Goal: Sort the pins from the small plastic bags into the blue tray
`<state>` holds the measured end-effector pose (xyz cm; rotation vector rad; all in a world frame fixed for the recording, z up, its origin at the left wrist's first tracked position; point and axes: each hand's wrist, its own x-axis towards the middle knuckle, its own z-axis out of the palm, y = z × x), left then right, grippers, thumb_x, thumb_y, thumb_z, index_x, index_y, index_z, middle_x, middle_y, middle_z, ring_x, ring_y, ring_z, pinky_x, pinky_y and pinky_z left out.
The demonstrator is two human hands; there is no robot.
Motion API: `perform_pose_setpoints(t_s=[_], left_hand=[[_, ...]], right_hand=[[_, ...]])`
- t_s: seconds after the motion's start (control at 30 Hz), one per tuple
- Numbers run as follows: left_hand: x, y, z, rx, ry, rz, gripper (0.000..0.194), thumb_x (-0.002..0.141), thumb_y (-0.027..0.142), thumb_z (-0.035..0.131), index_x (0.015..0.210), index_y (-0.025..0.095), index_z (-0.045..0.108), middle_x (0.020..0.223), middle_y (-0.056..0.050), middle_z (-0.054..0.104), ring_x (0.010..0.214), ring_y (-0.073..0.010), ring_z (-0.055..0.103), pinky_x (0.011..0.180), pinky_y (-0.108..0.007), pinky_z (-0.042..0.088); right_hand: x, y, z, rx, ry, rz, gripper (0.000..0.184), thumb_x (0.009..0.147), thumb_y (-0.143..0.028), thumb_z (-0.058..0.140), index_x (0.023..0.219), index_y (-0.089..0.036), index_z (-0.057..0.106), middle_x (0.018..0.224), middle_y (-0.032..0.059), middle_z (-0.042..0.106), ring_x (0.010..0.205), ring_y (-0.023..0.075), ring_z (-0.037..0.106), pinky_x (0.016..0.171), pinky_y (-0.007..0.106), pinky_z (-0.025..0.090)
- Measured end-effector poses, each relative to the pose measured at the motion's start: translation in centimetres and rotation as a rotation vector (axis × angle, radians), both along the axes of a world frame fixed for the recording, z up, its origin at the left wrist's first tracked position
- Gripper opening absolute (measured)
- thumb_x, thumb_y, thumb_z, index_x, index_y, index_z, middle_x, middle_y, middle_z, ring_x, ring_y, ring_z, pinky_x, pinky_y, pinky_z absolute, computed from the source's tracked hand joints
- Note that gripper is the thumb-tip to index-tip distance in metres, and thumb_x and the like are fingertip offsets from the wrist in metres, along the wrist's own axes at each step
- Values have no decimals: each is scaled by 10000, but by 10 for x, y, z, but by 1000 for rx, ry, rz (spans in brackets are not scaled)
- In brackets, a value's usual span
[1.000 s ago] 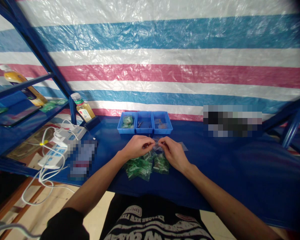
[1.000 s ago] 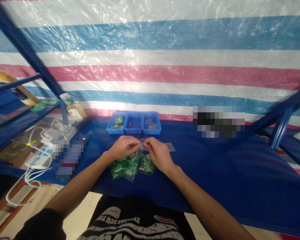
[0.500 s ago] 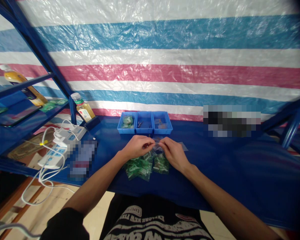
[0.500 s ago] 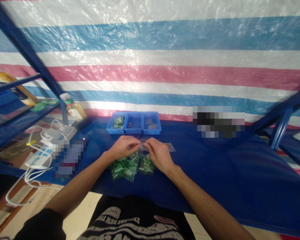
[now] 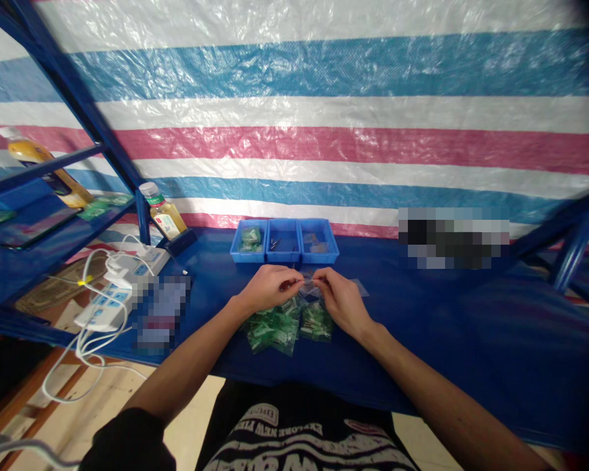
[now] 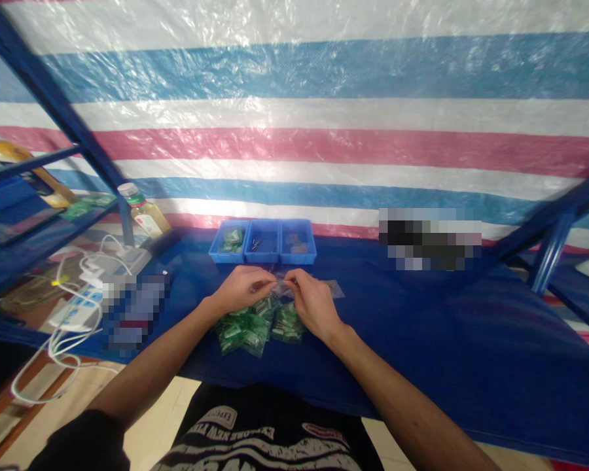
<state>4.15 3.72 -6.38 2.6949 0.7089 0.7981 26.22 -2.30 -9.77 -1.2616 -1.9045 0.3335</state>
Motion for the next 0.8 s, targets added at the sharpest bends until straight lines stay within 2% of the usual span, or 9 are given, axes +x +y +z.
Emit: perform_pose_setpoints(t_s=[0.47,0.8], left_hand=[[-2,1,-1,-20,-20,13,233,1008,298,542,965,175,735,795,-42,715,666,-128,618,693,-235,465],[-2,1,-3,-66,-74,30,210,990,298,566,958,179,736,810,-44,730,652,-125,610,672,-229,471]], right_hand=[[0,0,4,-25,-13,-71,264,1066,-352,422,905,-233,596,810,28,676,733,209,647,698,294,442],[1,1,2,-15,21,-55,240,1061,-361,442,978,-234,627,881,42,717,794,225,683,739,309,472]])
